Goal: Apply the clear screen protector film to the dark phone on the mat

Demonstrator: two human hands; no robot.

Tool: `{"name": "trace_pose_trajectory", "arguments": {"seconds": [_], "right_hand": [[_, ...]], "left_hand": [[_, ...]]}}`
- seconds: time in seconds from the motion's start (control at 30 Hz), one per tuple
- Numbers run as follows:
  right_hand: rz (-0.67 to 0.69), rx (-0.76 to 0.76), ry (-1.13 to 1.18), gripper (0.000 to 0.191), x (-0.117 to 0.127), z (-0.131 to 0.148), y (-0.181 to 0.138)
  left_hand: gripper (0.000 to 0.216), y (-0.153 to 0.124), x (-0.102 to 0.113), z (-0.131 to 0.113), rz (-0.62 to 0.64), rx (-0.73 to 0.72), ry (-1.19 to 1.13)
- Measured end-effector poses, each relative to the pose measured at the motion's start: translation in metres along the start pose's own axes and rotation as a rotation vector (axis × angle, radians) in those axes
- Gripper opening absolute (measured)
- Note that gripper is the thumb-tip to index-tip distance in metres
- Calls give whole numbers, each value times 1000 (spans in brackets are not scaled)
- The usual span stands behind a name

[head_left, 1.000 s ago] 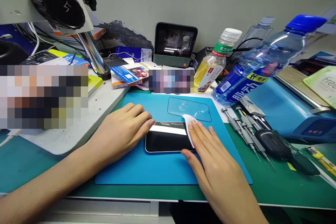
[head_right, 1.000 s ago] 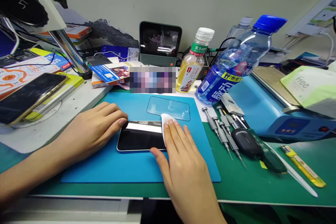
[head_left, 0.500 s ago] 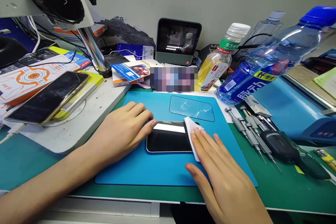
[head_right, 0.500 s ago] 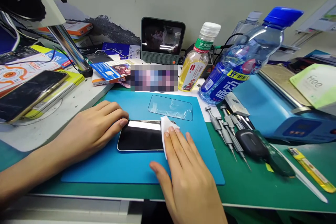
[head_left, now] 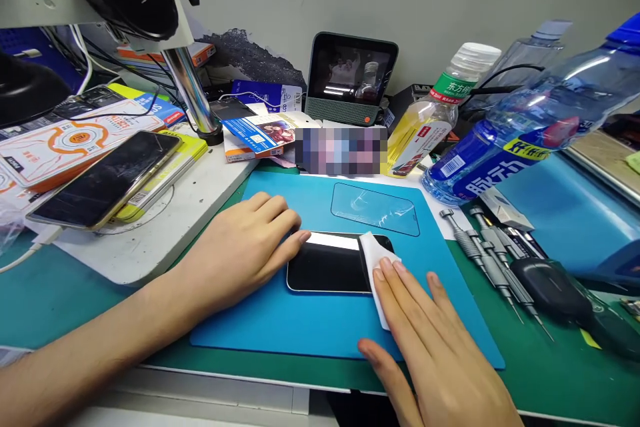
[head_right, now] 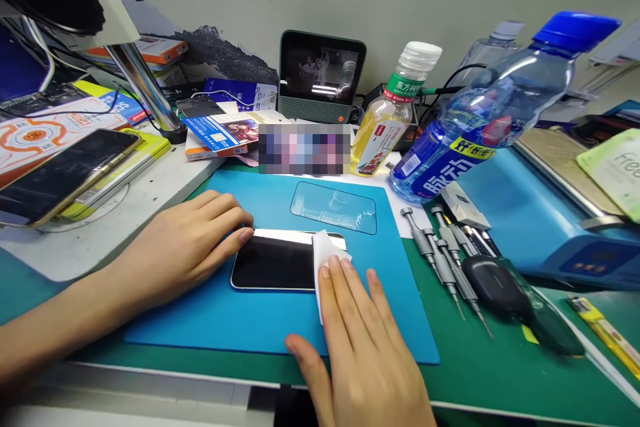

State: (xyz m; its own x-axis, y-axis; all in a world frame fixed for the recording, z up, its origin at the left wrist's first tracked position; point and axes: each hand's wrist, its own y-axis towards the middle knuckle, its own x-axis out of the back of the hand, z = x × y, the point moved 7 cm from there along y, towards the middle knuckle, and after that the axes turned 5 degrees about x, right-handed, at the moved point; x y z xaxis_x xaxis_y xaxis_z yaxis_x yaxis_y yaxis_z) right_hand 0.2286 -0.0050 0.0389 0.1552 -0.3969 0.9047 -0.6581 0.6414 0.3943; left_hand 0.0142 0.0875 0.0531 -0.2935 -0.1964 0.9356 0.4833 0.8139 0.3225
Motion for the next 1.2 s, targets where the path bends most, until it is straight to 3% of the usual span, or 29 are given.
{"name": "trace_pose_trajectory", "arguments": {"seconds": [0.2, 0.5, 0.77, 1.03, 1.2], "right_hand": [[-7, -97, -8, 65, -13, -6, 35], [19, 45, -64, 67, 2, 13, -1], [8, -44, 0, 69, -10, 6, 41], [9, 104, -97, 71, 5, 25, 7], [9, 23, -49, 63, -8, 13, 38]], "left_hand": [[51, -1, -1, 0, 3, -12, 9], [49, 0, -1, -1, 13, -18, 15], [45, 1, -1, -1, 7, -21, 10], [43, 1, -2, -1, 7, -17, 3], [47, 1, -2, -1, 6, -17, 3]]}}
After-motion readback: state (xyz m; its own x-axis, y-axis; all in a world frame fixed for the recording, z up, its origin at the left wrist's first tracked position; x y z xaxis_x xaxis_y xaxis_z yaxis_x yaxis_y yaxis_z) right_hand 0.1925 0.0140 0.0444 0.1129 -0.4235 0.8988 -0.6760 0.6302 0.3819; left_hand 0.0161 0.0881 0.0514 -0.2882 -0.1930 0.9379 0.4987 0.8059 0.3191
